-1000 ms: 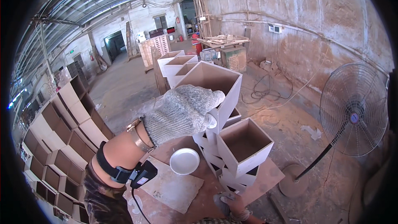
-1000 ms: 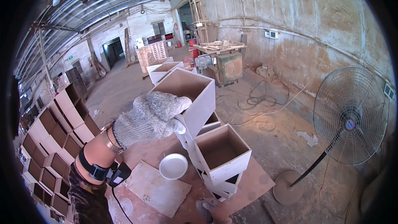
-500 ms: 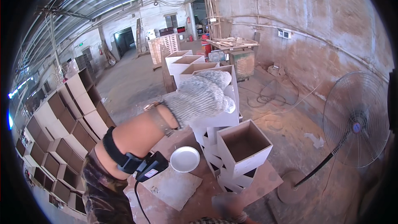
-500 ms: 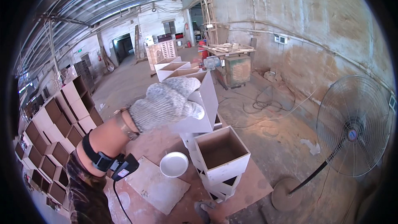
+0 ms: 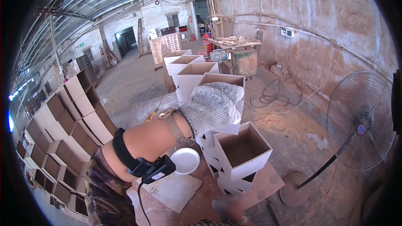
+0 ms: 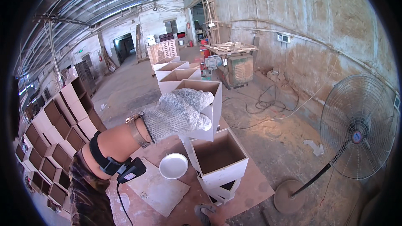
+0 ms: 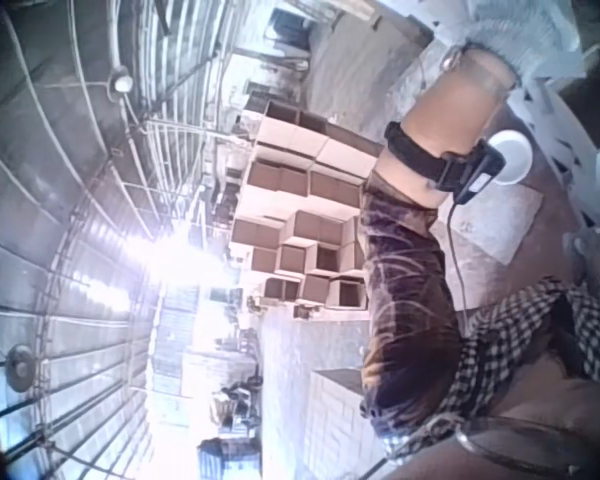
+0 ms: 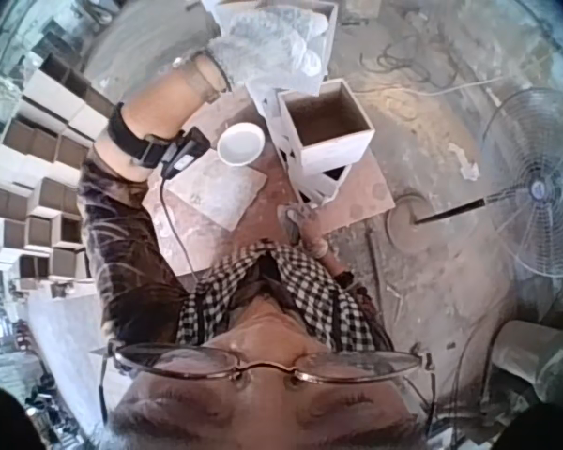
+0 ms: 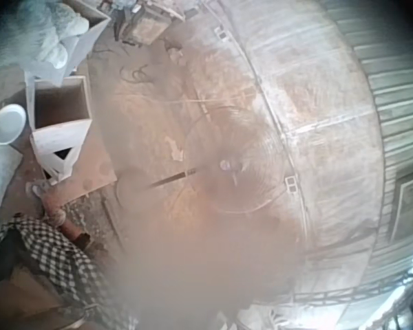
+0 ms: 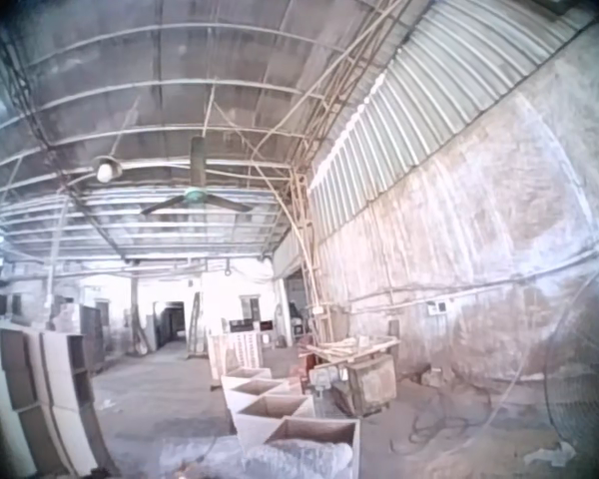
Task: Cleaning or prepping the surfaces of small cardboard or wooden boxes using a cloth.
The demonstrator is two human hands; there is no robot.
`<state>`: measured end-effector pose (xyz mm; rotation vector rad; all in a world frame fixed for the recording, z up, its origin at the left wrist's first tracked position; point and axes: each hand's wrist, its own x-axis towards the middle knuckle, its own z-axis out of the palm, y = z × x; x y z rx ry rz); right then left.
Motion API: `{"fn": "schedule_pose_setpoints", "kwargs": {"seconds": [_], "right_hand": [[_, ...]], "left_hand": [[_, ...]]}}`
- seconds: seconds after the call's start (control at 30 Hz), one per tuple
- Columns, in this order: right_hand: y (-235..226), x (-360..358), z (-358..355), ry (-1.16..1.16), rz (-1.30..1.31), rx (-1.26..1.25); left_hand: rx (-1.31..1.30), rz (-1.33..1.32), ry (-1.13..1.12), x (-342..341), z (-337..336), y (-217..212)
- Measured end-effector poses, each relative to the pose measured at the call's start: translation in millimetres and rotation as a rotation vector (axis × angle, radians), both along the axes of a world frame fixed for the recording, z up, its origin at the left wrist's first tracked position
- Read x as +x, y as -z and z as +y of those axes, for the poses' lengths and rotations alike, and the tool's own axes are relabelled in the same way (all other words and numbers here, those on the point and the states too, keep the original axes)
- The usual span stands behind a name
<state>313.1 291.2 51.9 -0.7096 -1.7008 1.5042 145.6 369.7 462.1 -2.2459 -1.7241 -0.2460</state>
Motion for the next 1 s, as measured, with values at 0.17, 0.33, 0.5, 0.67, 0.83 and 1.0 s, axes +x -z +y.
{"fn": "schedule_pose_setpoints", "kwargs": {"seconds": [0.17,0.33,0.5,0.67,0.83,1.0], "right_hand": [[-2,4,3,-0.107,0.204,-0.700],[46,0,9,-0.069,-0.047,-0.074],[75,3,19,-0.042,-0.113,0.230],[-1,2,9,-0.015,-0.211,0.058],[37,2,13,0.001,-0.304,0.057],[46,1,10,0.003,-0.346,0.395]], "left_hand": [[-0.007,-0.049,0.049,0,2,-1],[0.070,0.026,0.131,-11,6,2],[0.041,0.023,0.207,0,6,-6],[0.251,0.297,0.395,-31,10,-2],[0.281,0.254,0.466,-50,-5,-7],[0.009,-0.166,0.299,-78,-23,-4]]}}
